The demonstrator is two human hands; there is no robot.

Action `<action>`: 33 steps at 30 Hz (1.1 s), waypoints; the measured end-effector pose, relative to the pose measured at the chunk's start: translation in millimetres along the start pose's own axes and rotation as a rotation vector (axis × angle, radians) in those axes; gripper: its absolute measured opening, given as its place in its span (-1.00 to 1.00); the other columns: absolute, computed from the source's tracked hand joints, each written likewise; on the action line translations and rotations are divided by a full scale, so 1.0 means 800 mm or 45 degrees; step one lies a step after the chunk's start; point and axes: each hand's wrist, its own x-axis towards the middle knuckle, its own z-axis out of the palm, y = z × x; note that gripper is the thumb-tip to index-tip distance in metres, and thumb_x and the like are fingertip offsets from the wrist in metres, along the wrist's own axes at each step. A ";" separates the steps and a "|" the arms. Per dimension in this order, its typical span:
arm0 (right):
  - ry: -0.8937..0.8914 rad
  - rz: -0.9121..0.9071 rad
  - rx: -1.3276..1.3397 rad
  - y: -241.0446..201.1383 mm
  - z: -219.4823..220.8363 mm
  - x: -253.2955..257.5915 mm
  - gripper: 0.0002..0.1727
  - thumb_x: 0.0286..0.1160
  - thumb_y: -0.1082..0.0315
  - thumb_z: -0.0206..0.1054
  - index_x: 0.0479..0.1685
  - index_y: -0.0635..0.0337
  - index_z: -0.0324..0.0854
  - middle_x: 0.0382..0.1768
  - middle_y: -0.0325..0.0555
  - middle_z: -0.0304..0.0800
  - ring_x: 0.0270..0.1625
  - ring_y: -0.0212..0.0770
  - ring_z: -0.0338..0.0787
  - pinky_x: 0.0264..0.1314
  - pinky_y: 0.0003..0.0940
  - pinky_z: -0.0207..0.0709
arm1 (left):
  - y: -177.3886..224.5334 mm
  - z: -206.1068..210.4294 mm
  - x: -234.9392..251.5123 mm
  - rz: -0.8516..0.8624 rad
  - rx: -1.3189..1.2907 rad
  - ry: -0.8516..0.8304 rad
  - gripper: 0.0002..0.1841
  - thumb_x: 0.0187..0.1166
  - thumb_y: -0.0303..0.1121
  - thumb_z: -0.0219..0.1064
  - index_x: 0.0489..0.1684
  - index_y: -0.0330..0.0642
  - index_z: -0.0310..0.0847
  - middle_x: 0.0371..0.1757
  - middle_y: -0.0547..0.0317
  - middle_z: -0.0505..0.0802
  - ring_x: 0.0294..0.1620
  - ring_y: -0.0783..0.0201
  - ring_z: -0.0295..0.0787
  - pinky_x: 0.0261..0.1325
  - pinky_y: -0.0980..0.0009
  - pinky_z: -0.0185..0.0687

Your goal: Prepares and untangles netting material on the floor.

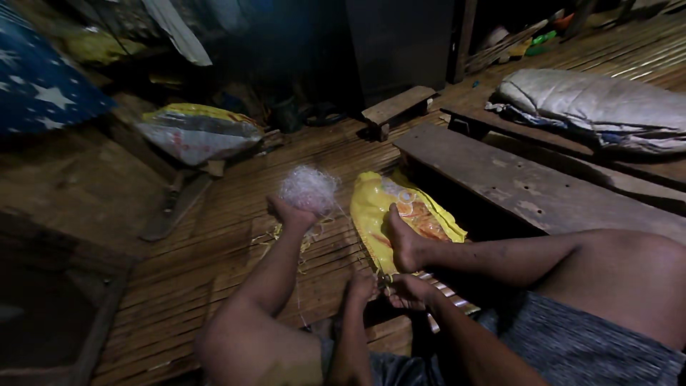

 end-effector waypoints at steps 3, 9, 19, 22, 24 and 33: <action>0.009 -0.039 -0.050 0.002 0.000 -0.003 -0.73 0.90 0.17 -0.08 0.11 0.09 0.47 -0.34 -0.23 0.62 -0.48 -0.37 0.61 -0.37 -0.49 0.57 | 0.002 0.000 -0.002 -0.003 -0.009 -0.001 -0.78 0.78 -0.37 0.18 0.03 -0.37 0.65 -0.44 0.21 0.68 -0.58 0.43 0.56 -0.45 0.52 0.55; -0.017 -0.110 -0.087 0.004 -0.003 -0.005 -0.79 0.88 0.22 0.01 0.13 0.11 0.48 -0.34 -0.24 0.60 -0.49 -0.39 0.60 -0.45 -0.52 0.54 | 0.005 -0.001 -0.005 0.002 0.003 0.005 -0.77 0.78 -0.38 0.18 0.10 -0.37 0.64 -0.43 0.21 0.69 -0.58 0.43 0.55 -0.46 0.51 0.53; 0.035 -0.084 -0.039 0.000 -0.004 0.003 -0.74 0.87 0.15 -0.02 -0.01 0.09 0.50 -0.41 -0.26 0.58 -0.55 -0.40 0.55 -0.50 -0.53 0.48 | 0.002 -0.002 -0.002 0.001 -0.027 -0.006 -0.79 0.77 -0.38 0.19 0.07 -0.35 0.65 -0.44 0.23 0.68 -0.58 0.44 0.55 -0.46 0.52 0.53; -0.032 -0.124 -0.026 0.004 -0.004 -0.001 -0.75 0.88 0.18 -0.02 -0.03 0.09 0.50 -0.43 -0.27 0.57 -0.56 -0.43 0.53 -0.53 -0.56 0.45 | 0.001 -0.002 -0.002 0.006 -0.033 -0.009 -0.78 0.78 -0.37 0.19 0.05 -0.36 0.65 -0.42 0.23 0.69 -0.56 0.44 0.57 -0.43 0.52 0.56; -0.079 -0.151 -0.039 0.008 -0.006 -0.002 -0.76 0.89 0.21 -0.05 -0.02 0.08 0.48 -0.41 -0.28 0.57 -0.56 -0.44 0.52 -0.52 -0.57 0.44 | 0.001 -0.002 -0.002 0.015 -0.038 -0.008 -0.79 0.77 -0.38 0.19 0.04 -0.38 0.65 -0.43 0.22 0.69 -0.57 0.45 0.57 -0.43 0.52 0.56; -0.024 -0.143 -0.066 0.006 -0.003 0.000 -0.75 0.88 0.22 -0.06 0.03 0.10 0.51 -0.40 -0.28 0.56 -0.55 -0.43 0.51 -0.50 -0.55 0.43 | 0.002 -0.004 -0.002 -0.004 0.005 -0.005 -0.77 0.78 -0.38 0.20 0.10 -0.37 0.67 -0.40 0.21 0.70 -0.54 0.43 0.57 -0.40 0.51 0.56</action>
